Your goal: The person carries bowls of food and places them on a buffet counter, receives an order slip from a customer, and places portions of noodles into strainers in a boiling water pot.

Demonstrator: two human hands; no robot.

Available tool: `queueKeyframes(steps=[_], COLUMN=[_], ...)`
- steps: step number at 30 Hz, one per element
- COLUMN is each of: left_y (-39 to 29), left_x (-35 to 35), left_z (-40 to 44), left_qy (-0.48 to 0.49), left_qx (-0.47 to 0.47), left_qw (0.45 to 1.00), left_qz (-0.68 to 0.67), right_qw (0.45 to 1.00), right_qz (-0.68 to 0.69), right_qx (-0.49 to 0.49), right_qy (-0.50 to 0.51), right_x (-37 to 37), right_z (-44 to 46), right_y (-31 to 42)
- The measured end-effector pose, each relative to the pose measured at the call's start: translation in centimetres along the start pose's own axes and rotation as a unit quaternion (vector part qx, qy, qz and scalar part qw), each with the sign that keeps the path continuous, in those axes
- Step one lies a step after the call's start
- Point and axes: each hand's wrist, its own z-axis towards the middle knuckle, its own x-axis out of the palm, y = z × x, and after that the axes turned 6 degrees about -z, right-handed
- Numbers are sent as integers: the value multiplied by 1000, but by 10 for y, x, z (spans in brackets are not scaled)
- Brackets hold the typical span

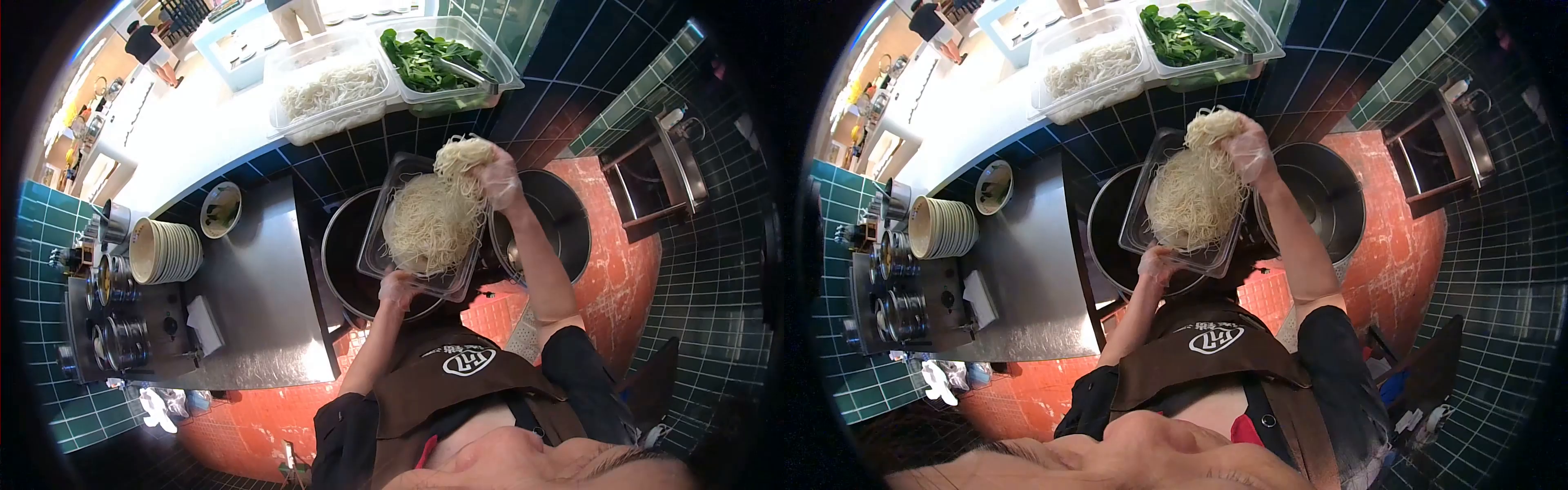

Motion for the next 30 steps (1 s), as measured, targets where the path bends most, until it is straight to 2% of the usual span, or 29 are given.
queueKeyframes(steps=[4,5,7,8,11,15,16,19,20,22,23,25,26,30], left_y=[-2,-1,-1,-1,0,1,-2,-4,-5,-7,-8,-9,-10,-8], left_x=[-18,-20,-6,3,3,-31,-33,-26,-18,-27,-40,-43,-41,-25], left_z=[14,18,4,-3,-4,22,23,16,9,16,26,28,27,15], left_qy=[43,50,-7,-36,-31,-13,-24,-22,-12,22,9,-19,18,-13], left_qx=[-37,-46,-12,4,8,-20,-28,-33,-32,-50,-54,-56,-76,-29], left_qw=[998,997,1000,999,999,999,999,999,999,998,998,998,997,999], left_qz=[-27,-34,-24,-17,-34,-28,-16,-1,4,-17,-10,3,-22,18], right_qw=[992,991,989,992,989,995,995,995,993,978,992,988,986,981], right_qz=[112,123,144,114,126,8,84,83,71,27,69,61,57,32], right_qx=[-38,-34,-25,-51,-79,-95,-48,-49,-76,-206,-58,-92,-110,-3], right_qy=[53,37,2,10,20,-13,-24,-28,-55,16,-89,-108,-114,-190], right_x=[-10,-12,-14,-21,-36,-74,-80,-102,-135,-158,-171,-166,-166,-213], right_z=[8,9,9,12,11,11,9,-3,5,-2,-9,-22,-27,-54], right_y=[45,54,74,77,100,122,133,165,151,158,161,178,182,126])
